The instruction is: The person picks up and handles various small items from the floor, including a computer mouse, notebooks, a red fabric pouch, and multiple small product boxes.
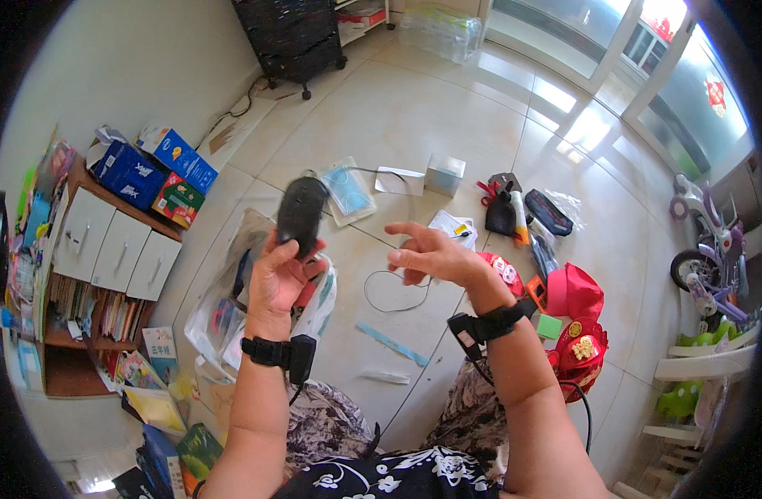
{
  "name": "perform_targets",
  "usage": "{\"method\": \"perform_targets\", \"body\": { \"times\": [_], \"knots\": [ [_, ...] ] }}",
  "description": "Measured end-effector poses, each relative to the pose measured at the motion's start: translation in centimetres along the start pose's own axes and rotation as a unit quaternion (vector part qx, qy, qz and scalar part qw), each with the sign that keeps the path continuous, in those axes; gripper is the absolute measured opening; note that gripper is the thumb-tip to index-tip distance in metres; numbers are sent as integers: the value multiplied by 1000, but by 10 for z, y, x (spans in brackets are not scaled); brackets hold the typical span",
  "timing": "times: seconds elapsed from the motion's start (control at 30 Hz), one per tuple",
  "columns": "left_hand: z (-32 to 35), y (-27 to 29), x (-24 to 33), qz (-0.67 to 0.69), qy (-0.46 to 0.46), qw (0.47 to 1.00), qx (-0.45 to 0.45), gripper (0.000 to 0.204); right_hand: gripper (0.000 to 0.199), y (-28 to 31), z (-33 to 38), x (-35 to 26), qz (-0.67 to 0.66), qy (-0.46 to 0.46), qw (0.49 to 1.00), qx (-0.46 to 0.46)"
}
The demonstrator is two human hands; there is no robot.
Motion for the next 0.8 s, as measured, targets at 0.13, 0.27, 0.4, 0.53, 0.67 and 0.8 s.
{"method": "perform_targets", "body": {
  "times": [0.13,0.27,0.4,0.53,0.67,0.8],
  "knots": [
    [4,-17,-11,-56,61,995,-58,49,64,3,-2,-9,-46,66,995,-60],
    [4,-12,-15,-26,10,999,-44,47,62,17,8,-11,-61,77,995,-15],
    [5,-17,-7,54,-43,997,-37,50,55,16,17,-16,-126,92,983,102],
    [0,-12,-9,7,-42,999,-2,35,28,28,9,-1,-103,84,986,104],
    [-4,-2,-19,-215,-85,968,102,35,18,-7,13,-18,280,102,952,63],
    [-3,-8,-24,-656,-221,721,-33,41,19,-16,26,-32,214,143,966,13]
  ]
}}
Point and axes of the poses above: each hand's wrist, its own z-axis away from the middle knuckle, its own y-axis out of the back of the hand, x = y × z, the point moved 2 cm from there along -z, towards the middle knuckle, and after that the axes turned 5 degrees about -y, right-handed, at the moved point
